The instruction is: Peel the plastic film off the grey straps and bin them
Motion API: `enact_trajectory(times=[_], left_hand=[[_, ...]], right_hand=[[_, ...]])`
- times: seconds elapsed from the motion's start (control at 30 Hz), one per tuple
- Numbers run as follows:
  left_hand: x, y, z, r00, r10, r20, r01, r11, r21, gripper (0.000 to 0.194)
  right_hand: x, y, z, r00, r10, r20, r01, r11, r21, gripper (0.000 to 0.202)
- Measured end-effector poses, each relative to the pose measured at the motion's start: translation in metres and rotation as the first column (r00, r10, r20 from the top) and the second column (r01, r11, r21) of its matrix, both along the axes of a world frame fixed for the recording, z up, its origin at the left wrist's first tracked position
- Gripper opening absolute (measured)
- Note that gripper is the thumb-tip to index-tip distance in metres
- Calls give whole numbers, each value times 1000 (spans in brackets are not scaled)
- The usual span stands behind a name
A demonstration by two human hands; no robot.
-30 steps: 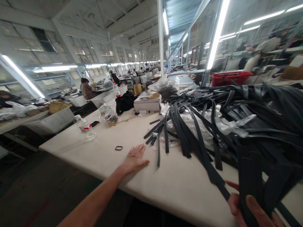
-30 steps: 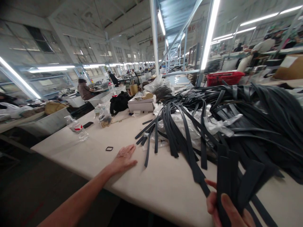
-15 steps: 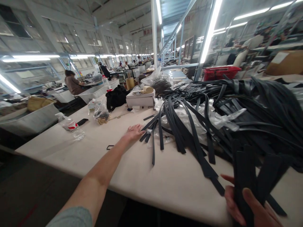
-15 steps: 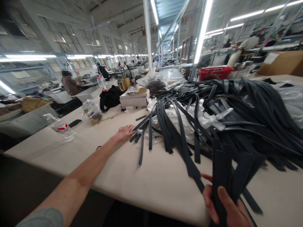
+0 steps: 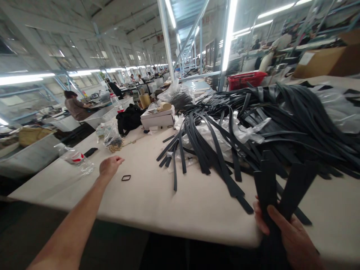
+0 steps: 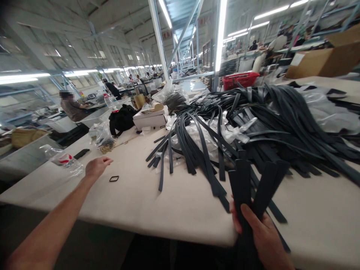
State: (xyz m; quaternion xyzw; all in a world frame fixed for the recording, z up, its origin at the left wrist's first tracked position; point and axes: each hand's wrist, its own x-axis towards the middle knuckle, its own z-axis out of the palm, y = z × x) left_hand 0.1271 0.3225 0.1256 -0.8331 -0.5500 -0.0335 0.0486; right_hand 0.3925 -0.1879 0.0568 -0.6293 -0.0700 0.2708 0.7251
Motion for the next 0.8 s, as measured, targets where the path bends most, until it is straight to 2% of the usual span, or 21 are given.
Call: enact_trajectory(times=[0.1, 0.2, 0.3, 0.4, 0.5, 0.63, 0.8], left_hand=[[22, -23, -6, 991, -106, 79, 103, 994, 39, 39], [54, -51, -16, 940, -312, 140, 301, 949, 94, 24], [87, -85, -26, 823, -543, 165, 536, 840, 89, 21], [114, -116, -36, 702, -697, 150, 700, 713, 38, 18], [131, -133, -44, 648, -750, 130, 756, 655, 7, 17], [139, -137, -48, 668, -733, 132, 740, 673, -6, 17], [142, -141, -43, 682, -709, 176, 724, 690, -25, 17]], right_hand=[[-4, 0, 3, 999, 39, 3, -39, 999, 19, 40], [-7, 1, 6, 999, 24, 27, -25, 999, 27, 41], [-5, 1, 3, 998, 42, 42, -43, 999, 23, 42], [0, -1, -2, 996, 72, 56, -73, 997, 18, 43], [2, -2, -2, 996, 75, 54, -77, 996, 38, 43], [2, 0, 0, 995, 87, 51, -88, 996, 22, 43], [4, -2, -8, 987, 136, 81, -137, 990, 12, 46]])
